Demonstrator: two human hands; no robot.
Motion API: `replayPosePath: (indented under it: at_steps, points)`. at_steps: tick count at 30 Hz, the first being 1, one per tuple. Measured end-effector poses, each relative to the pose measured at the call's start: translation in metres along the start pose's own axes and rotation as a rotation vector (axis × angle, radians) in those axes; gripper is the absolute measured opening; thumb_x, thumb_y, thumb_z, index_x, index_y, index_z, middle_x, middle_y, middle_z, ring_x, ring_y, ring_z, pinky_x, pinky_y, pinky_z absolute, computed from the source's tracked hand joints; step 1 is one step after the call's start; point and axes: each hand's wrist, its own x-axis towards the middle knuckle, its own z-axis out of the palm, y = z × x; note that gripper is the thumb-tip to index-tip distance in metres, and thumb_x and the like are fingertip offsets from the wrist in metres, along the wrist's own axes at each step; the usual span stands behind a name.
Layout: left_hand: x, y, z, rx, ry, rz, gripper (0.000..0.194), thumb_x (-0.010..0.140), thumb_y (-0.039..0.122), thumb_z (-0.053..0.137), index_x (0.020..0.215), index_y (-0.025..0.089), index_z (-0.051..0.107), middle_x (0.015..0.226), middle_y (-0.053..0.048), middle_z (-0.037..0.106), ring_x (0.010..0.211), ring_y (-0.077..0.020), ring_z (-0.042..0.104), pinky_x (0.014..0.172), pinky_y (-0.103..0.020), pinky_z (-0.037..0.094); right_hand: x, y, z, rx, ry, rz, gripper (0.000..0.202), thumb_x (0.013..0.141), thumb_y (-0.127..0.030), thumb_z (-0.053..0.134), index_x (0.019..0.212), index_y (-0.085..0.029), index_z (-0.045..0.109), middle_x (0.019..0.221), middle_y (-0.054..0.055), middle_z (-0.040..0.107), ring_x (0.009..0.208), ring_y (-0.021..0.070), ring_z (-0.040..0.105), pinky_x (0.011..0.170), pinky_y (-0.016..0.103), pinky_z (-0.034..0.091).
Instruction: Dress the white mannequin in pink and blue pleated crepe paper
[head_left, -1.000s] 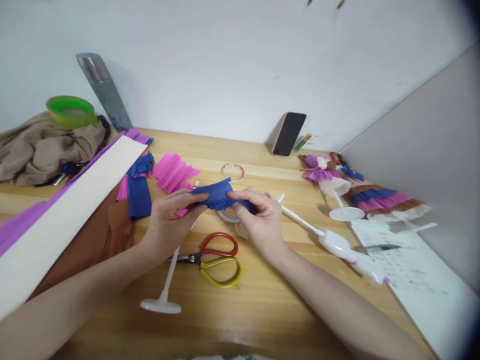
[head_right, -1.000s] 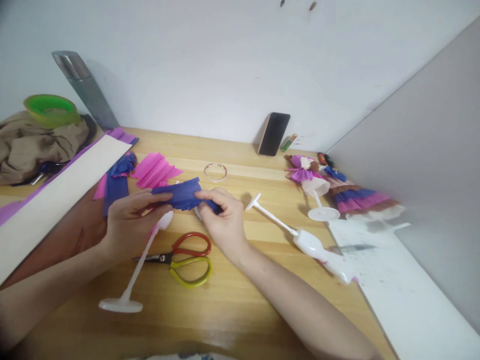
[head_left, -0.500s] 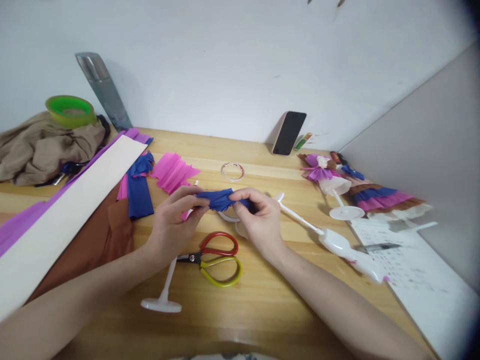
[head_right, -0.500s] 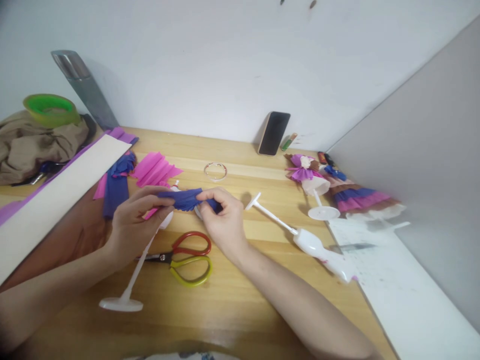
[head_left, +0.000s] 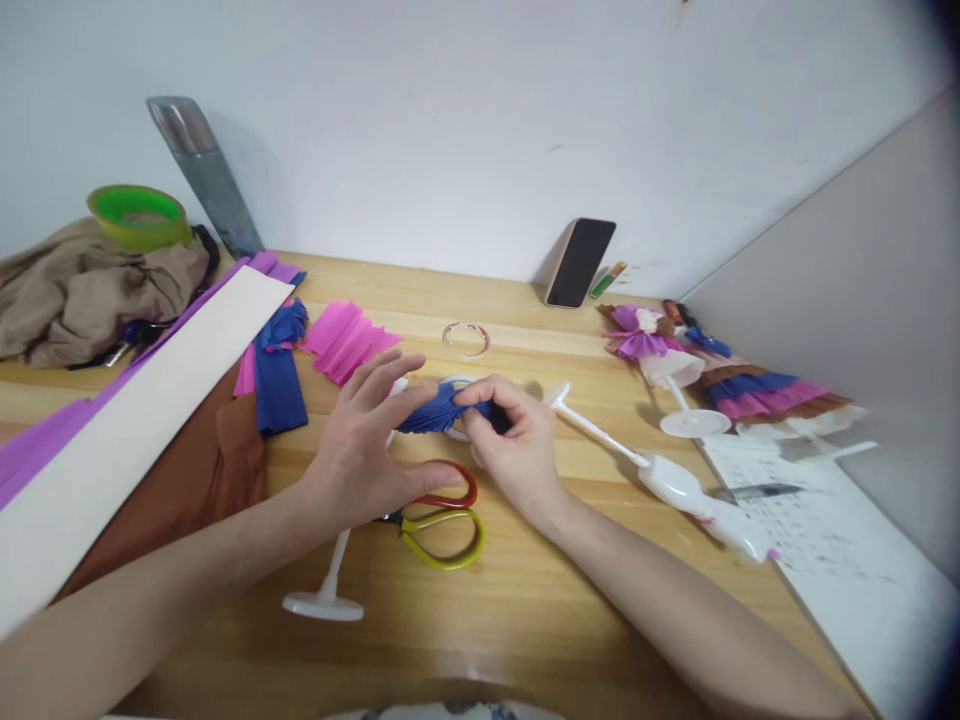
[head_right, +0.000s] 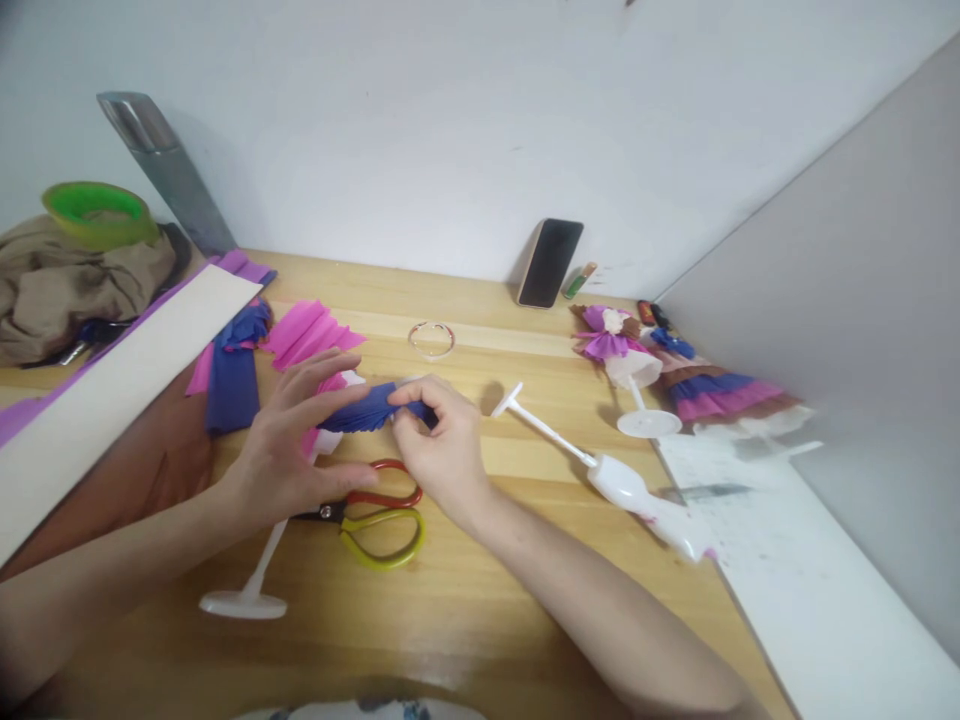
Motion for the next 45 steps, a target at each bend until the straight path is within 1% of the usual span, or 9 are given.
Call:
replayPosePath:
  at_steps: [4, 8, 14, 17, 22, 27, 33, 39, 45]
  points:
    - [-0.001, 0.004, 0.005, 0.206, 0.035, 0.038, 0.034, 0.069, 0.035, 0.082, 0.099, 0.024, 0.071, 0.124, -0.011, 0.067, 0.129, -0.0357, 0.052, 0.105, -0.054, 0.044, -0.007, -0.006, 0.003, -0.029, -0.041, -0.085, 0.019, 0.073, -0.008, 0.054, 0.074, -0.022, 0.067, 0.075, 0.001, 0.069, 0.073, 0.0173, 0.065, 0.068, 0.032, 0.051]
    - [0.000, 0.005, 0.004, 0.245, 0.059, 0.125, 0.011, 0.079, 0.022, 0.072, 0.089, 0.025, 0.071, 0.111, -0.007, 0.073, 0.122, -0.0317, 0.058, 0.105, -0.052, 0.044, -0.010, -0.010, 0.005, -0.046, -0.059, -0.095, 0.019, 0.076, -0.009, 0.054, 0.075, -0.023, 0.067, 0.074, 0.001, 0.069, 0.073, 0.0173, 0.066, 0.068, 0.032, 0.052]
    - [0.001, 0.005, 0.001, 0.269, 0.070, 0.143, 0.013, 0.078, 0.019, 0.072, 0.090, 0.023, 0.070, 0.109, -0.007, 0.075, 0.119, -0.0314, 0.060, 0.100, -0.051, 0.047, -0.010, -0.009, 0.005, -0.045, -0.068, -0.099, 0.019, 0.077, -0.008, 0.055, 0.076, -0.022, 0.068, 0.075, 0.002, 0.070, 0.073, 0.0170, 0.066, 0.069, 0.032, 0.052]
    - [0.003, 0.004, 0.003, 0.216, 0.056, 0.111, 0.007, 0.078, 0.016, 0.071, 0.082, 0.022, 0.069, 0.107, -0.008, 0.075, 0.117, -0.0303, 0.061, 0.097, -0.050, 0.051, -0.011, -0.008, 0.005, -0.040, -0.063, -0.111, 0.020, 0.077, -0.007, 0.055, 0.077, -0.022, 0.068, 0.075, 0.002, 0.071, 0.074, 0.0169, 0.067, 0.069, 0.031, 0.053]
    - [0.005, 0.000, 0.001, 0.116, 0.091, 0.091, 0.014, 0.078, 0.011, 0.072, 0.070, 0.020, 0.065, 0.099, -0.007, 0.077, 0.111, -0.0280, 0.065, 0.092, -0.044, 0.057, -0.011, -0.006, 0.007, -0.028, -0.045, -0.140, 0.020, 0.077, -0.007, 0.056, 0.076, -0.022, 0.068, 0.074, 0.001, 0.070, 0.072, 0.0163, 0.066, 0.067, 0.030, 0.052]
    - [0.010, -0.001, -0.007, 0.060, 0.010, -0.006, 0.032, 0.075, 0.025, 0.079, 0.058, 0.020, 0.053, 0.101, -0.010, 0.077, 0.113, -0.0312, 0.065, 0.092, -0.047, 0.056, -0.009, -0.004, 0.006, -0.030, -0.029, -0.127, 0.020, 0.077, -0.008, 0.056, 0.076, -0.022, 0.069, 0.075, 0.001, 0.070, 0.072, 0.0165, 0.067, 0.068, 0.031, 0.053]
    - [0.019, -0.006, -0.017, -0.025, -0.164, -0.130, 0.028, 0.065, 0.028, 0.087, 0.074, 0.018, 0.062, 0.116, -0.016, 0.072, 0.118, -0.0341, 0.063, 0.100, -0.050, 0.051, -0.004, -0.001, 0.003, 0.023, 0.013, -0.085, 0.018, 0.076, -0.009, 0.057, 0.075, -0.021, 0.070, 0.078, 0.002, 0.072, 0.073, 0.0161, 0.068, 0.069, 0.030, 0.055]
    - [0.018, -0.007, -0.019, -0.159, -0.106, -0.187, 0.004, 0.080, 0.022, 0.071, 0.079, 0.019, 0.074, 0.108, -0.012, 0.075, 0.111, -0.0272, 0.067, 0.100, -0.044, 0.052, -0.001, 0.002, 0.001, 0.007, 0.042, -0.069, 0.016, 0.077, -0.012, 0.058, 0.076, -0.022, 0.071, 0.077, 0.002, 0.073, 0.071, 0.0161, 0.068, 0.066, 0.030, 0.054]
    - [0.019, -0.003, -0.021, -0.100, -0.003, -0.227, 0.020, 0.077, 0.022, 0.076, 0.061, 0.019, 0.064, 0.103, -0.008, 0.077, 0.107, -0.0266, 0.068, 0.096, -0.044, 0.054, 0.001, 0.002, 0.001, 0.000, 0.059, -0.100, 0.017, 0.077, -0.012, 0.059, 0.076, -0.022, 0.072, 0.074, 0.001, 0.073, 0.068, 0.0154, 0.067, 0.064, 0.029, 0.053]
